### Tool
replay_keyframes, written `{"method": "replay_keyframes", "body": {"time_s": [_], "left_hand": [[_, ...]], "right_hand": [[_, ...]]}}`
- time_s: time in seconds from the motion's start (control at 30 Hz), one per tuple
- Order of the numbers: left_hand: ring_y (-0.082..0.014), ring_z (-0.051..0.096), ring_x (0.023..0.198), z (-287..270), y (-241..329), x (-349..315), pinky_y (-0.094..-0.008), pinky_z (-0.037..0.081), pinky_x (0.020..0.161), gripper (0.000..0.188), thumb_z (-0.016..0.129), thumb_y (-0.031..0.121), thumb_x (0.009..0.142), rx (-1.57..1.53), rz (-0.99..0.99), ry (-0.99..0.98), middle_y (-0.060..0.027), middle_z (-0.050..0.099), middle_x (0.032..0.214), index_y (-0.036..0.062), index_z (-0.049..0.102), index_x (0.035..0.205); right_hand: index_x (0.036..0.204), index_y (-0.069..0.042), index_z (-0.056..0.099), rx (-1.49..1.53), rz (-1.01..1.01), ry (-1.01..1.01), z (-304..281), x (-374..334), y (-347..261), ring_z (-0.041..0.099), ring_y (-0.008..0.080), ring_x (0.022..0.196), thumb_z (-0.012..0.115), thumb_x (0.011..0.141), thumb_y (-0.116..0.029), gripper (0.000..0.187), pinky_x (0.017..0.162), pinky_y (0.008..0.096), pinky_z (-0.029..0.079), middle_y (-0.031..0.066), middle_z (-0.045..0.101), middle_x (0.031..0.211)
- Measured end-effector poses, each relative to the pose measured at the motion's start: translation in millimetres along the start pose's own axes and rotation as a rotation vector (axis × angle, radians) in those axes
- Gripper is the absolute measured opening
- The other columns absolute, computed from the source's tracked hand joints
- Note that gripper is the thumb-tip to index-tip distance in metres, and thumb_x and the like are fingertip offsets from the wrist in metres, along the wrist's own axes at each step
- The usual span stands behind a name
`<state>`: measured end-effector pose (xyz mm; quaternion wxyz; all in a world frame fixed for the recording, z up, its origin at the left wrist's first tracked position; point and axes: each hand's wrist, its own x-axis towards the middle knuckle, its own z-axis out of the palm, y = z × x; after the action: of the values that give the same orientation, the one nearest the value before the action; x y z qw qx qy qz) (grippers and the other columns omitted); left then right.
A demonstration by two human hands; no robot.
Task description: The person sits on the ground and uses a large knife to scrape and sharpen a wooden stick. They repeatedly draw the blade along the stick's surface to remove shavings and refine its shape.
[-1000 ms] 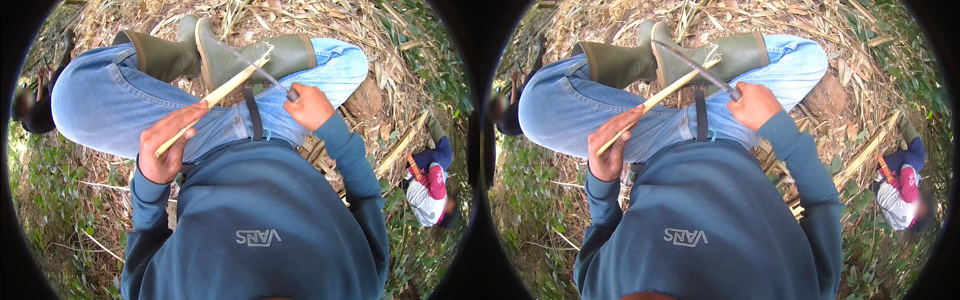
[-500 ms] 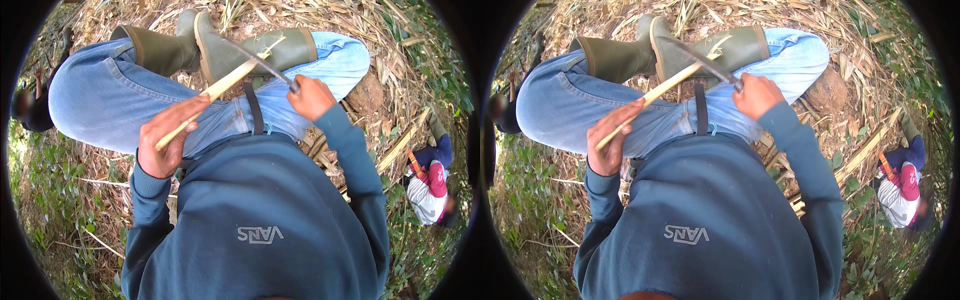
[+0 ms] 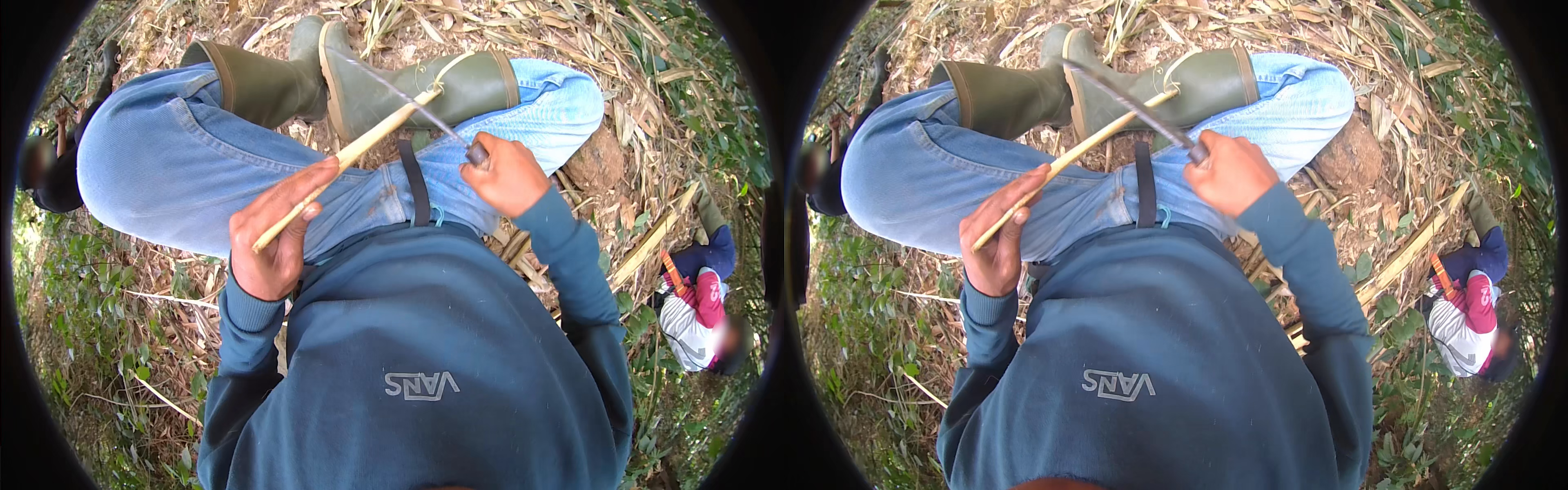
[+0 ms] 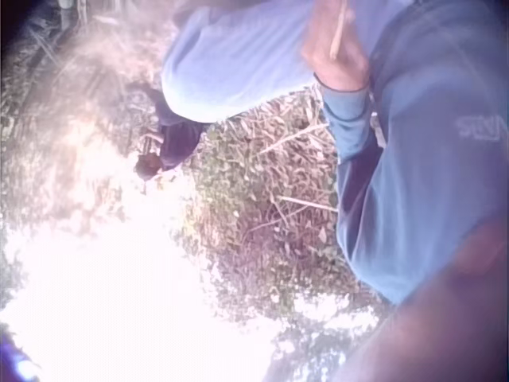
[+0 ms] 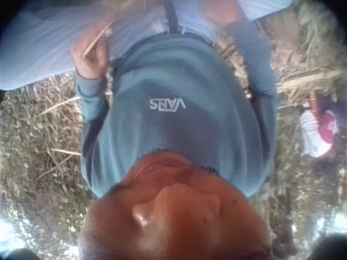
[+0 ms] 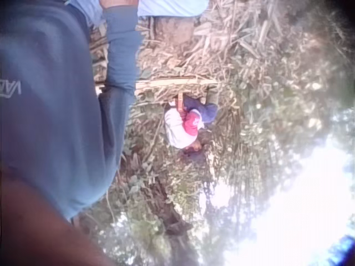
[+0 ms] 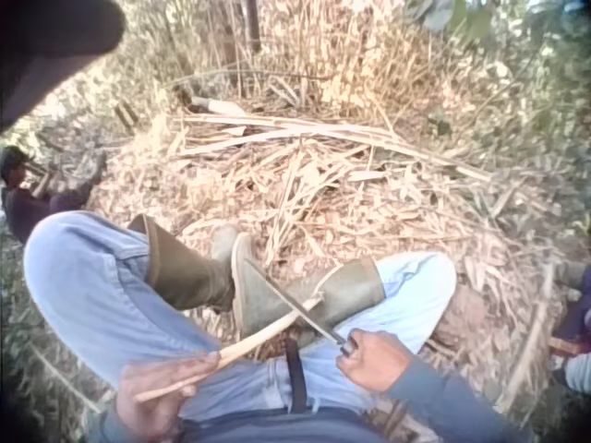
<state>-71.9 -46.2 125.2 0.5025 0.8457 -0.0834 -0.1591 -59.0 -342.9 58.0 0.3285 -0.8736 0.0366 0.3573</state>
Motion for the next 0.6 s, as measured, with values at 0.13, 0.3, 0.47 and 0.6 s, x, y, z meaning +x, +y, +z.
{"method": "replay_keyframes", "body": {"time_s": [0.13, 0.3, 0.47, 0.6], "left_hand": [[-0.0316, 0.065, 0.111, 0, -1, -2, -0.038, 0.055, 0.093, 0.034, 0.054, 0.019, 0.101, -0.024, -0.052, 0.002, -0.0229, 0.067, 0.118, -0.006, 0.063, 0.122], [-0.0276, 0.069, 0.104, 4, 0, -2, -0.0344, 0.053, 0.089, 0.025, 0.059, 0.008, 0.096, -0.069, -0.074, 0.073, -0.0197, 0.07, 0.113, -0.0041, 0.067, 0.116], [-0.0316, 0.065, 0.111, 2, -2, 0, -0.0386, 0.055, 0.093, 0.036, 0.054, 0.02, 0.101, -0.064, -0.065, 0.026, -0.0238, 0.065, 0.119, -0.0073, 0.062, 0.123], [-0.0296, 0.066, 0.109, 1, -2, 0, -0.0368, 0.055, 0.092, 0.032, 0.055, 0.015, 0.1, -0.07, -0.075, 0.033, -0.0225, 0.067, 0.117, -0.0068, 0.063, 0.121]], "right_hand": [[0.08, 0.0, 0.056, 0.145, -0.104, 0.003, 3, -26, -16, 0.056, 0.044, 0.064, 0.065, 0.078, -0.02, 0.022, 0.059, 0.046, 0.043, 0.0214, 0.055, 0.064], [0.081, 0.001, 0.057, 0.073, 0.069, 0.058, 12, -6, 28, 0.057, 0.0426, 0.063, 0.066, 0.078, -0.02, 0.023, 0.059, 0.0454, 0.044, 0.0213, 0.056, 0.065], [0.08, 0.001, 0.055, 0.171, -0.027, -0.019, 2, -32, 8, 0.053, 0.0381, 0.059, 0.064, 0.078, -0.021, 0.024, 0.059, 0.0418, 0.043, 0.0196, 0.054, 0.064], [0.079, 0.001, 0.055, 0.063, 0.053, 0.027, 7, -3, 39, 0.054, 0.0386, 0.06, 0.064, 0.077, -0.02, 0.022, 0.059, 0.0424, 0.043, 0.0198, 0.055, 0.065]]}}
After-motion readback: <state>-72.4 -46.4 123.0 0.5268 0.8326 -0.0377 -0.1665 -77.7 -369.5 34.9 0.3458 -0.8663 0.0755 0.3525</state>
